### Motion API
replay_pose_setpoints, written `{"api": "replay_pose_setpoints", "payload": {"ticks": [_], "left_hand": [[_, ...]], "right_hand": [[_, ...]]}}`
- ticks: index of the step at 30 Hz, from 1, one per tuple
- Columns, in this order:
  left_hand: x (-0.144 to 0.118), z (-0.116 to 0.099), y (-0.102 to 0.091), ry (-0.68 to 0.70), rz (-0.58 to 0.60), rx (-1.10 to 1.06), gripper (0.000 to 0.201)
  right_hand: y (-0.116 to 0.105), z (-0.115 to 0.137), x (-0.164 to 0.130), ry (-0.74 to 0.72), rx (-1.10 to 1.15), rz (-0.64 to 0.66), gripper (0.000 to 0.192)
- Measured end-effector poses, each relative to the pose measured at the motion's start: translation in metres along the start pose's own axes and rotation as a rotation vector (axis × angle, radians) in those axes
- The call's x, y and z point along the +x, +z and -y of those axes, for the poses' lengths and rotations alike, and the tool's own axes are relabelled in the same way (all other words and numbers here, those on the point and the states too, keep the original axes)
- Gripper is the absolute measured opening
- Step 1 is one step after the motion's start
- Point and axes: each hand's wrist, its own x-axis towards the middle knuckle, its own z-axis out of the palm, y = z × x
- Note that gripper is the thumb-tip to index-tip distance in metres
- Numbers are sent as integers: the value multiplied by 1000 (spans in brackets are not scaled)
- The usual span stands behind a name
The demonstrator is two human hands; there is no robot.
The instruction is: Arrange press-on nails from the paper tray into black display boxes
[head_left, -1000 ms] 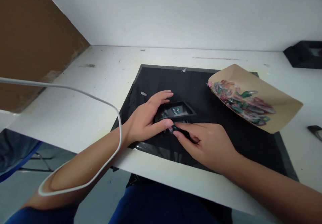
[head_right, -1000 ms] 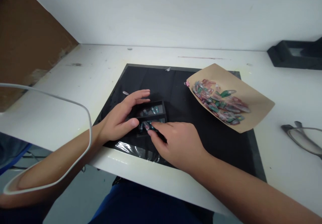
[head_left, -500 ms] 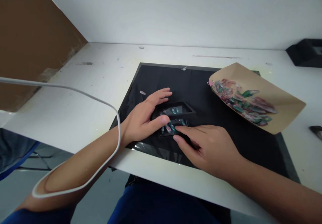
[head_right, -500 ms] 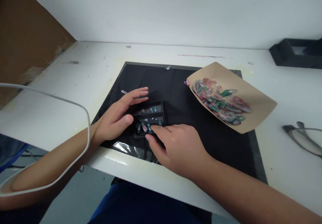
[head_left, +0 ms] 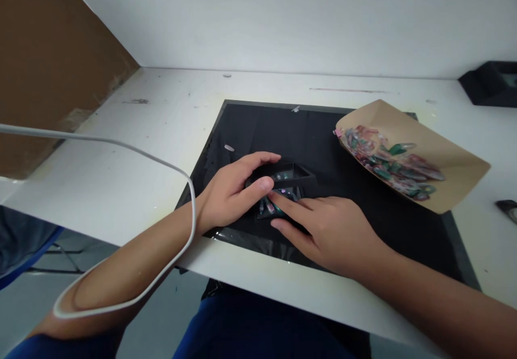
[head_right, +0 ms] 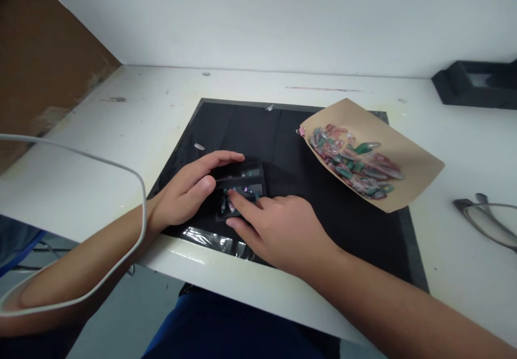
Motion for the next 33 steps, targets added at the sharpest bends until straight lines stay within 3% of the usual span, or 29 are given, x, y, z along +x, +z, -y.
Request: {"api": "replay_pose_setpoints", "payload": {"ticks": [11, 14, 26, 33], "left_hand": [[-1, 7, 8, 120, -49, -84, 60], [-2, 8, 8, 106, -36, -76, 62], [-2, 2, 3, -19, -50, -26, 63], [-2, 2, 2, -13, -46, -6, 64]], "right_hand": [[0, 3, 0, -30, -219, 7, 47], [1, 3, 0, -73, -207, 1, 47], [1, 2, 1, 28, -193, -4, 48], [-1, 1, 3, 49, -168, 19, 47]]}}
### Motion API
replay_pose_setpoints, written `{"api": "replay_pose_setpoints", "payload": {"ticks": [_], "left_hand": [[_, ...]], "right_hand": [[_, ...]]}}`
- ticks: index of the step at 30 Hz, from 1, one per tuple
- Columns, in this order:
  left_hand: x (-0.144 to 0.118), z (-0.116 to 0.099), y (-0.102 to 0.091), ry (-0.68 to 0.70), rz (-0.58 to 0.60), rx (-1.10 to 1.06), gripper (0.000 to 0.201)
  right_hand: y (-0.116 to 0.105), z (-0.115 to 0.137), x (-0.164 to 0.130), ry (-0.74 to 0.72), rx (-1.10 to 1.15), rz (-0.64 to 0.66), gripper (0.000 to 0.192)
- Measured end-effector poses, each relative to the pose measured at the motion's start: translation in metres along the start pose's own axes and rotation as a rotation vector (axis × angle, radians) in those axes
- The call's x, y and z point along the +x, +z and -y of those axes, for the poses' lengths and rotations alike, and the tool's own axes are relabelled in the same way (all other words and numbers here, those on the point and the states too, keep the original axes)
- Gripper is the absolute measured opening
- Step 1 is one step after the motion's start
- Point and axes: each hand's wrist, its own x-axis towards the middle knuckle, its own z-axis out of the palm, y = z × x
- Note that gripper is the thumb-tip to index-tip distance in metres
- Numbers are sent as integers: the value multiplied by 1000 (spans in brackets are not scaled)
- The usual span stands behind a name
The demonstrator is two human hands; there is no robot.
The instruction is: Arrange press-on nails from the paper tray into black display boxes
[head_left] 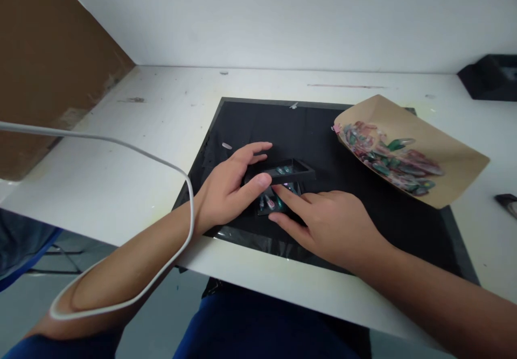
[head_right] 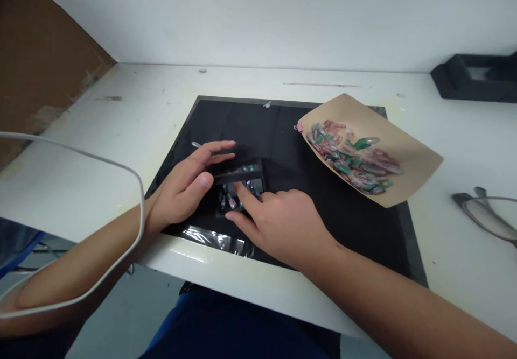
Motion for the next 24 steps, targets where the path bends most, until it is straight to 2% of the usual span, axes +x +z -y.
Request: {"api": "replay_pose_setpoints", "payload": {"ticks": [8, 15, 19, 21, 24], "left_hand": [[1, -2, 0, -15, -8, 14, 65], [1, -5, 0, -12, -10, 34, 65], [2, -3, 0, 12, -4, 35, 63], [2, -3, -1, 11, -8, 37, 61], [1, -3, -3, 7, 4, 61, 61]], "right_hand": [[2, -3, 1, 85, 77, -15, 50], [-1, -8, 3, 155, 206, 4, 44], [-4, -10, 6, 247, 320, -42, 36], [-5, -12, 7, 233, 335, -78, 31], [-12, -19, 4, 63, 342, -102, 24]]}}
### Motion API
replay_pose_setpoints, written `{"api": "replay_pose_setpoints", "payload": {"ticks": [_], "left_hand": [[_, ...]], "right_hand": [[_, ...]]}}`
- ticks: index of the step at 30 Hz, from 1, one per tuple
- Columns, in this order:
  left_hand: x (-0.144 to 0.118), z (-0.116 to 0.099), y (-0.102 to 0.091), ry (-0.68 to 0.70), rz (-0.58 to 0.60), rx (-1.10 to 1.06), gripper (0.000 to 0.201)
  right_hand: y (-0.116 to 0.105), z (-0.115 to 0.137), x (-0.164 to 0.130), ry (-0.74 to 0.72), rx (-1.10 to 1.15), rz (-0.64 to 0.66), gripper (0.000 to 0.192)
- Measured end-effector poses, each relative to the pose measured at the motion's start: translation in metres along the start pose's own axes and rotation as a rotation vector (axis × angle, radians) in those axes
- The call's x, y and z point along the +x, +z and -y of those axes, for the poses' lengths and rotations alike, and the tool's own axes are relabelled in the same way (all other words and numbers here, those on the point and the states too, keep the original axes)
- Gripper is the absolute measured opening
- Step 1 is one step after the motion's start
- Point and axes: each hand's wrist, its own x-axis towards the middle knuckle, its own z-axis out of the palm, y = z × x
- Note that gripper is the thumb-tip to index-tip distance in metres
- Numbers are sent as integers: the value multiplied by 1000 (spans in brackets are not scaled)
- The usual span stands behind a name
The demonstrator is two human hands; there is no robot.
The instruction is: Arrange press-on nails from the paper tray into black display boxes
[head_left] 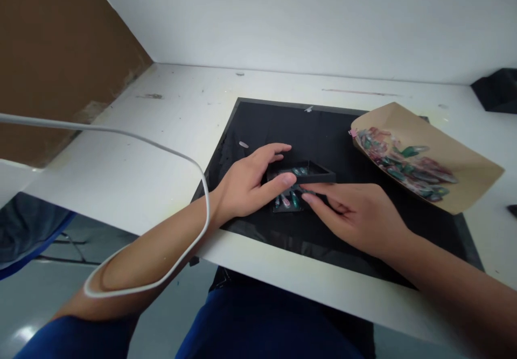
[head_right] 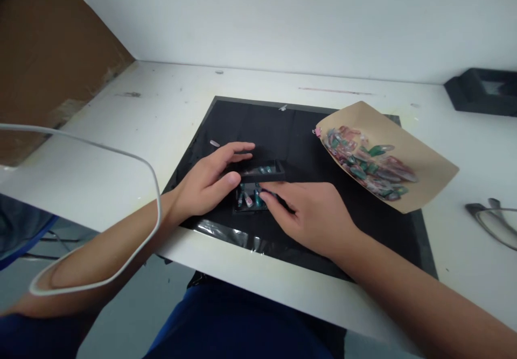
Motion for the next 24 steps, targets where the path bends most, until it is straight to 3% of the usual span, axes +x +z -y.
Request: {"api": "replay_pose_setpoints", "payload": {"ticks": [2, 6, 9, 11, 19, 24], "left_hand": [[-1, 0, -3, 5, 19, 19, 63], [-1, -3, -7, 4, 27, 38, 62], [-2, -6, -8, -20, 24, 64, 55], [-2, -8, -7, -5, 2, 71, 52], [-3, -14, 0, 12, -84, 122, 51], [-3, -15, -1, -5, -58, 142, 52]], "right_hand": [[-10, -6, -2, -152, 11, 13, 22], [-27, -13, 0, -208, -115, 28, 22], [-24, -11, 5, -388, -302, 61, 24], [-15, -8, 8, -434, -352, 55, 25], [6, -7, 8, -257, -235, 94, 31], [7, -2, 17, 32, -110, 45, 38]]}}
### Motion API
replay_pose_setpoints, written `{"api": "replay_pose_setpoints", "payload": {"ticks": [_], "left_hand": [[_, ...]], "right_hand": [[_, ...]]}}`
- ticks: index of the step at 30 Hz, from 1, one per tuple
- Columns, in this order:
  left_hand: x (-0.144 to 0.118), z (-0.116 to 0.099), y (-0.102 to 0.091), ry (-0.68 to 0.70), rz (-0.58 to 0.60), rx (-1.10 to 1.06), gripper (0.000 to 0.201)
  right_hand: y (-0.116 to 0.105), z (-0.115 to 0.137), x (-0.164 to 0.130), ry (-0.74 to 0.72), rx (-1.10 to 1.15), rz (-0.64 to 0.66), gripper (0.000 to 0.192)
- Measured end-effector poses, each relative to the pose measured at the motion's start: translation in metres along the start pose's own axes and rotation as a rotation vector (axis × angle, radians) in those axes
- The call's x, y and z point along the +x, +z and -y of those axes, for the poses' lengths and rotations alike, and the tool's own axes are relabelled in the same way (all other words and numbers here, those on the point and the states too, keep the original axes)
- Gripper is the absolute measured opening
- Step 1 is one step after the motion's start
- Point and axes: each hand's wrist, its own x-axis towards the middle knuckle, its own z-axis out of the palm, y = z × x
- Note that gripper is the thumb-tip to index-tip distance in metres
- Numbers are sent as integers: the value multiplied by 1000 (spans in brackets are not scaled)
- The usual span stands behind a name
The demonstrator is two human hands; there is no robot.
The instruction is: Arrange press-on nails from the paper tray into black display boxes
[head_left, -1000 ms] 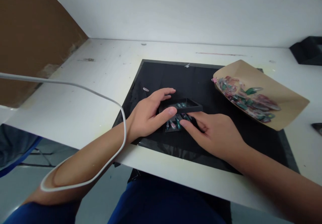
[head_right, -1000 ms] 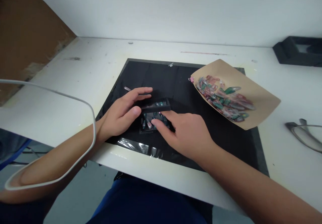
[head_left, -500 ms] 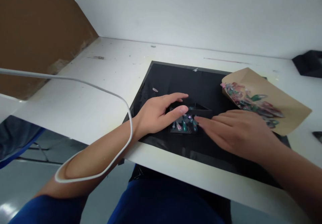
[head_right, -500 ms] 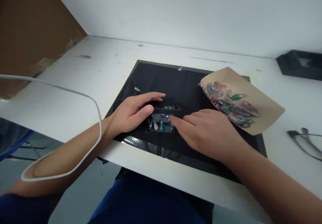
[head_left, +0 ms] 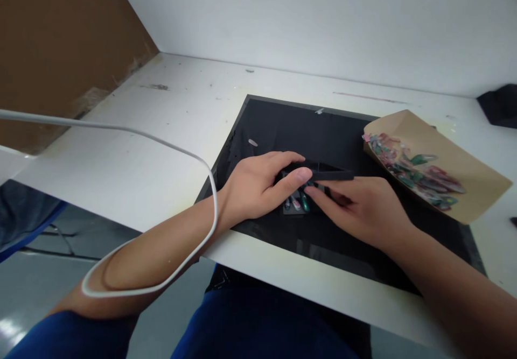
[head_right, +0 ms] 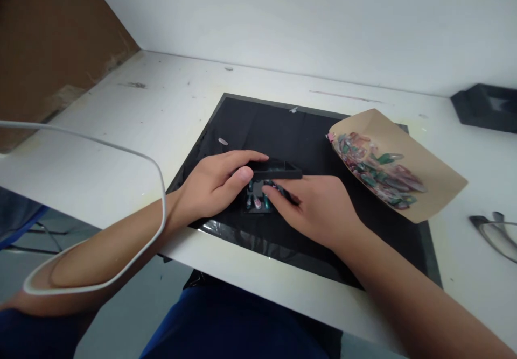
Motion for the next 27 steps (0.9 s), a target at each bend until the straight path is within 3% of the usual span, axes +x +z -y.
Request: {"api": "replay_pose_setpoints", "payload": {"ticks": [4, 9, 18, 27], "left_hand": [[1, -1, 0, 19, 6, 22, 52], [2, -2, 0, 11, 9, 36, 53], [2, -2, 1, 14, -5, 61, 51], [3, -1, 2, 23, 11, 55, 51]], "right_hand": [[2, 5, 5, 150, -16, 23, 37], [7, 7, 6, 176, 6, 73, 28], [9, 5, 10, 158, -67, 4, 27], [13, 8, 11, 243, 4, 21, 24]]}}
